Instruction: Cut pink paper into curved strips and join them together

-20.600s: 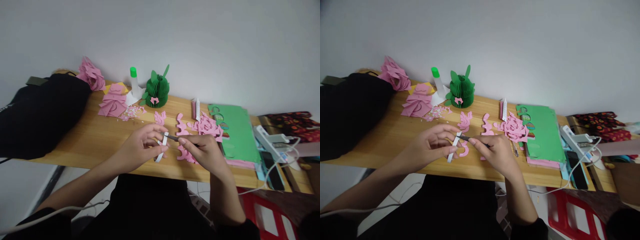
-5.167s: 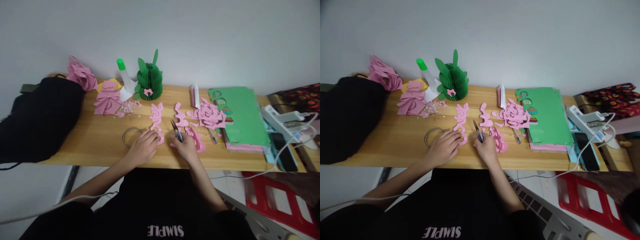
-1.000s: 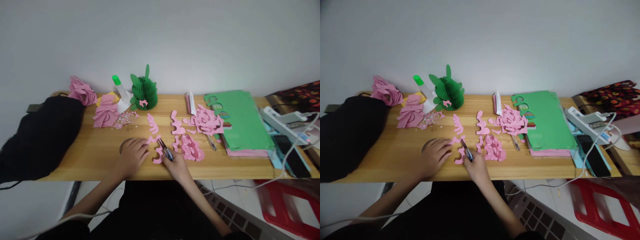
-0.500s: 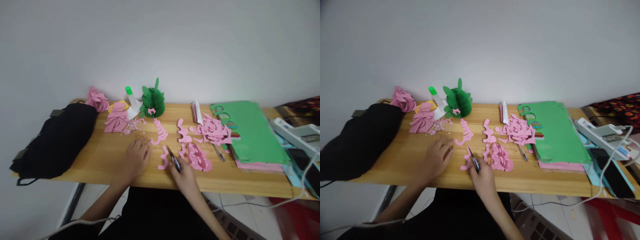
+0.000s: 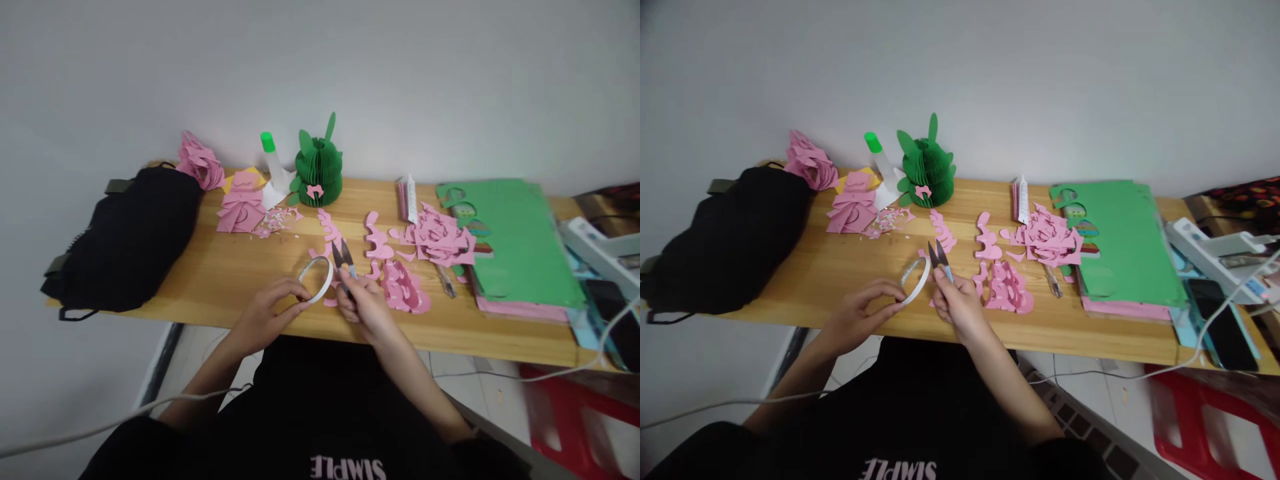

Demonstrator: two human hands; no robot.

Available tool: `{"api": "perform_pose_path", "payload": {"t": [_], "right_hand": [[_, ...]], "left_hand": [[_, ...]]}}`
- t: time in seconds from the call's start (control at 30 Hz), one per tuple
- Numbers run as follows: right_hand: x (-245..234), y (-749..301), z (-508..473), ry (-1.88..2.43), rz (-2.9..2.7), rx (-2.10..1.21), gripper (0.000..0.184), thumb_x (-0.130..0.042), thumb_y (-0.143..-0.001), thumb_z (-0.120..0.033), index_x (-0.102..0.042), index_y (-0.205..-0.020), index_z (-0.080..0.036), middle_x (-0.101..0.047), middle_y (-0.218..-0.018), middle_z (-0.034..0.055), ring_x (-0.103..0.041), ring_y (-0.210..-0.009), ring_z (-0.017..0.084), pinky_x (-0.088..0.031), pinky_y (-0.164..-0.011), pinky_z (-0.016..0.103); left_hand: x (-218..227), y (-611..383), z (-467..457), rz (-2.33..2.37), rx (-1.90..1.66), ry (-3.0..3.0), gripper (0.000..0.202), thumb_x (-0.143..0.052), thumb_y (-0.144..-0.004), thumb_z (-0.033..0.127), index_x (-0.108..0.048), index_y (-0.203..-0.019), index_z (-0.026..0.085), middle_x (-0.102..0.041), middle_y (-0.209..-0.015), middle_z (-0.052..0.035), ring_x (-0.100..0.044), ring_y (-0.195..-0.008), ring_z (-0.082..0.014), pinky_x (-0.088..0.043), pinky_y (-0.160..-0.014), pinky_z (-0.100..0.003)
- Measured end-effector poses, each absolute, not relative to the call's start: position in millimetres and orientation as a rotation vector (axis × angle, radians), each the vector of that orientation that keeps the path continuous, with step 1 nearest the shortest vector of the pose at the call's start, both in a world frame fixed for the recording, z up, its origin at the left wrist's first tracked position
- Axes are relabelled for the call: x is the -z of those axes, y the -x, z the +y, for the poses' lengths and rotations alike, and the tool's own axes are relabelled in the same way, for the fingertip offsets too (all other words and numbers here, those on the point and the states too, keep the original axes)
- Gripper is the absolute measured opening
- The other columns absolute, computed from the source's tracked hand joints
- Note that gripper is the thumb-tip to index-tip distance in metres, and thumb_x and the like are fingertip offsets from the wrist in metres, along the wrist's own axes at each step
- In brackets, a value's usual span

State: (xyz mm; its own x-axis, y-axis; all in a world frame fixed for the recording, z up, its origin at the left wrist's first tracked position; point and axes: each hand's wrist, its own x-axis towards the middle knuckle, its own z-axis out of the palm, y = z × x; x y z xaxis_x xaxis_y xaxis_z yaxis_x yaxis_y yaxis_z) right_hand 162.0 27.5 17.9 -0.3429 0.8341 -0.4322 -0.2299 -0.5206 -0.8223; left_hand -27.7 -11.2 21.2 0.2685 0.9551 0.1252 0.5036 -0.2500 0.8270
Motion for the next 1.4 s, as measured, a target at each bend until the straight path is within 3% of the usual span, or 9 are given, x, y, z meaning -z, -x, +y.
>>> {"api": "perform_pose_path", "payload": {"t": [0.13, 0.3, 0.5, 0.7, 0.8, 0.9, 1.03, 1.17, 1.4], "right_hand": [[-41.8, -160.0, 38.7, 0.976, -0.719, -2.005, 0.037, -0.078, -0.067, -0.049, -0.059, -0.069, -0.017, -0.026, -0.038, -0.0151, -0.013, -0.031, 0.001, -0.007, -0.032, 0.018], [-57.7, -157.2, 43.7, 0.961, -0.69, -1.858, 0.037, -0.083, -0.062, -0.044, -0.058, -0.062, -0.016, -0.028, -0.038, -0.0145, -0.014, -0.032, 0.0, -0.008, -0.032, 0.017], [-69.9, -162.4, 45.3, 0.934, -0.688, -1.744, 0.036, -0.084, -0.062, -0.043, -0.065, -0.069, -0.014, -0.028, -0.037, -0.0153, -0.014, -0.032, -0.001, -0.01, -0.033, 0.015], [-72.6, -175.1, 67.8, 0.931, -0.528, -1.985, 0.029, -0.059, -0.089, -0.038, -0.054, -0.066, -0.02, -0.021, -0.033, -0.016, -0.005, -0.028, 0.003, -0.008, -0.028, 0.017], [-65.1, -173.6, 74.8, 1.037, -0.549, -2.0, 0.038, -0.058, -0.089, -0.045, -0.046, -0.063, -0.021, -0.02, -0.033, -0.0156, -0.006, -0.028, 0.003, -0.009, -0.029, 0.017], [-56.2, -169.1, 71.1, 1.16, -0.577, -1.887, 0.048, -0.068, -0.079, -0.054, -0.039, -0.059, -0.022, -0.024, -0.034, -0.0148, -0.011, -0.029, 0.002, -0.008, -0.029, 0.017], [-51.2, -166.9, 59.4, 1.177, -0.657, -1.452, 0.047, -0.079, -0.063, -0.059, -0.05, -0.071, -0.022, -0.026, -0.041, -0.0153, -0.016, -0.033, 0.002, -0.01, -0.032, 0.018], [-51.4, -167.8, 52.8, 1.11, -0.838, -1.423, 0.049, -0.075, -0.065, -0.063, -0.06, -0.081, -0.02, -0.028, -0.045, -0.0132, -0.021, -0.035, 0.003, -0.015, -0.034, 0.019], [-45.3, -164.9, 58.4, 1.242, -0.918, -1.379, 0.051, -0.072, -0.065, -0.068, -0.05, -0.066, -0.021, -0.03, -0.044, -0.0118, -0.023, -0.036, 0.005, -0.018, -0.035, 0.02]], "left_hand": [[-37.4, 19.7, -4.2, 1.206, -0.97, -1.816, 0.006, -0.06, -0.088, 0.022, -0.062, -0.092, 0.018, -0.068, -0.084, -0.0018, -0.065, -0.081, -0.0144, -0.052, -0.077, -0.027], [-48.1, 6.0, 9.6, 1.243, -1.006, -2.016, 0.033, -0.059, -0.087, 0.021, -0.055, -0.12, 0.021, -0.068, -0.082, 0.0006, -0.065, -0.077, -0.0148, -0.052, -0.077, -0.03], [-48.1, -0.9, 18.9, 1.18, -1.118, -2.12, 0.01, -0.061, -0.088, 0.018, -0.061, -0.098, 0.02, -0.072, -0.091, -0.0021, -0.067, -0.083, -0.0158, -0.052, -0.077, -0.029], [-46.5, 1.3, 28.1, 1.022, -1.112, -2.175, 0.02, -0.062, -0.086, 0.018, -0.065, -0.107, 0.021, -0.072, -0.106, -0.0062, -0.063, -0.107, -0.0211, -0.045, -0.099, -0.04], [-46.4, 0.9, 32.1, 1.069, -1.078, -2.0, 0.017, -0.058, -0.089, 0.021, -0.067, -0.104, 0.02, -0.075, -0.096, -0.0041, -0.068, -0.096, -0.0193, -0.049, -0.094, -0.037], [-47.7, -0.4, 31.8, 1.07, -1.095, -1.779, 0.02, -0.059, -0.087, 0.022, -0.068, -0.104, 0.018, -0.076, -0.089, -0.0045, -0.071, -0.084, -0.0175, -0.055, -0.08, -0.031], [-53.2, -3.5, 26.9, 1.001, -1.082, -1.56, 0.027, -0.061, -0.084, 0.019, -0.067, -0.111, 0.016, -0.076, -0.089, -0.0054, -0.073, -0.081, -0.0168, -0.058, -0.076, -0.028], [-59.9, -7.9, 22.7, 0.956, -1.049, -1.512, 0.036, -0.061, -0.084, 0.015, -0.063, -0.12, 0.015, -0.076, -0.088, -0.0055, -0.074, -0.083, -0.0168, -0.06, -0.08, -0.028], [-63.0, -11.2, 22.4, 0.992, -1.063, -1.461, 0.024, -0.065, -0.081, 0.017, -0.064, -0.105, 0.018, -0.075, -0.1, -0.0049, -0.075, -0.086, -0.0187, -0.062, -0.076, -0.028]]}}
